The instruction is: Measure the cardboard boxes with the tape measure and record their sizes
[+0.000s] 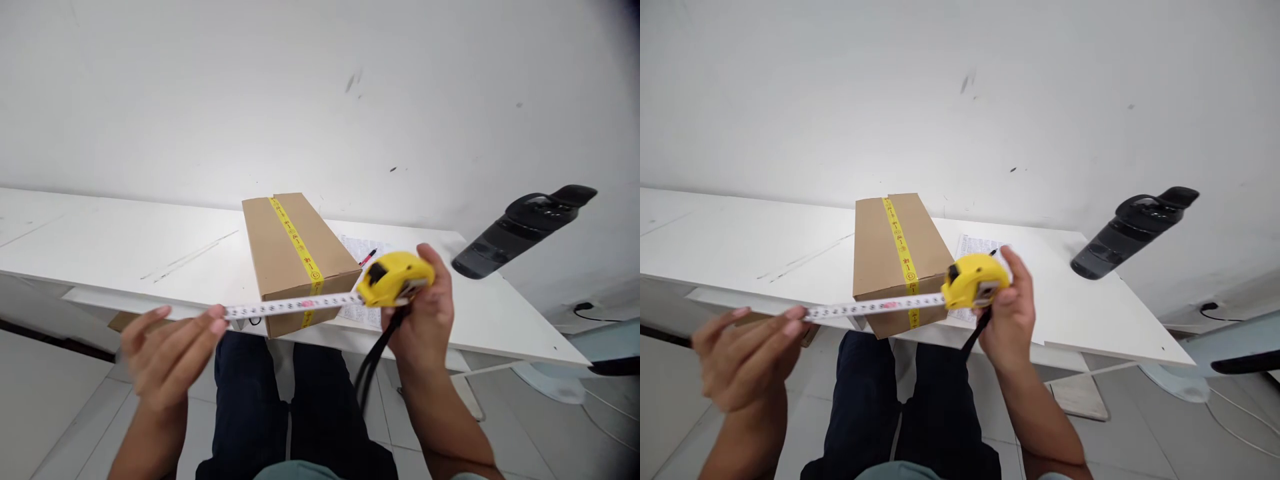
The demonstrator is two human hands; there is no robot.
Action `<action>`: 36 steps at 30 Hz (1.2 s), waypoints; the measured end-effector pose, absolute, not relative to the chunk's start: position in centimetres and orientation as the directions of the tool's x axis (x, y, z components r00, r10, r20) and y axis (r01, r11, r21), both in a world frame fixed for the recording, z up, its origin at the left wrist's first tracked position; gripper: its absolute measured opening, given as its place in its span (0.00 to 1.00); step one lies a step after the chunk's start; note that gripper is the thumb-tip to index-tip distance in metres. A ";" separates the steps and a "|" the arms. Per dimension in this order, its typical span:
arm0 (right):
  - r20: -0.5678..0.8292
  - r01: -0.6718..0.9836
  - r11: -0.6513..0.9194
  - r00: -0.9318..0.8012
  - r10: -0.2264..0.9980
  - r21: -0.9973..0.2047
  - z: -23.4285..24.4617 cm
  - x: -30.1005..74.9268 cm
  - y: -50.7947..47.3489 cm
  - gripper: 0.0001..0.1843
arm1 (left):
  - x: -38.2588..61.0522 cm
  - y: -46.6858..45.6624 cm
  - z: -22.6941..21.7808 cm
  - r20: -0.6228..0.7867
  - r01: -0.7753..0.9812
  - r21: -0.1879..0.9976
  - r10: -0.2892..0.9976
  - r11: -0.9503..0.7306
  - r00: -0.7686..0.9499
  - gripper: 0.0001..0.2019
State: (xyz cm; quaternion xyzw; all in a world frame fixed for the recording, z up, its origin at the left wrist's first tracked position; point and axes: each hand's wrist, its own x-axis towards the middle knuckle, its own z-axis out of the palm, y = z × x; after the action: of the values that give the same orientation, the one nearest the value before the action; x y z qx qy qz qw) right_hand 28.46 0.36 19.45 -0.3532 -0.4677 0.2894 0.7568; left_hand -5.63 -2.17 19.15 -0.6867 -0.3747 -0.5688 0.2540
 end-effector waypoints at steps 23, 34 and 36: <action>0.412 -0.344 0.579 0.449 0.793 -0.739 18.8 28.3 7.5 0.26 | -0.2 2.3 19.1 0.925 0.694 -0.026 0.246 -0.720 0.290 0.36; 0.458 -0.125 0.698 0.670 0.584 -0.706 18.8 32.2 1.7 0.31 | -3.9 -0.5 18.8 0.955 0.782 0.014 0.241 -0.622 0.174 0.35; 0.437 -0.124 0.638 0.628 0.644 -0.760 17.1 33.3 -0.8 0.30 | -4.2 -2.9 17.5 0.918 0.748 0.021 0.309 -0.664 0.248 0.39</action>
State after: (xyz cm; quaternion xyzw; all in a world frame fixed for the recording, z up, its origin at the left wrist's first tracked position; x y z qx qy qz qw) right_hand 33.28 -0.82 17.07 -0.3569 -0.3637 0.2318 0.8286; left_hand -4.18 -2.93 17.50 -0.7597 -0.3478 -0.5048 0.2171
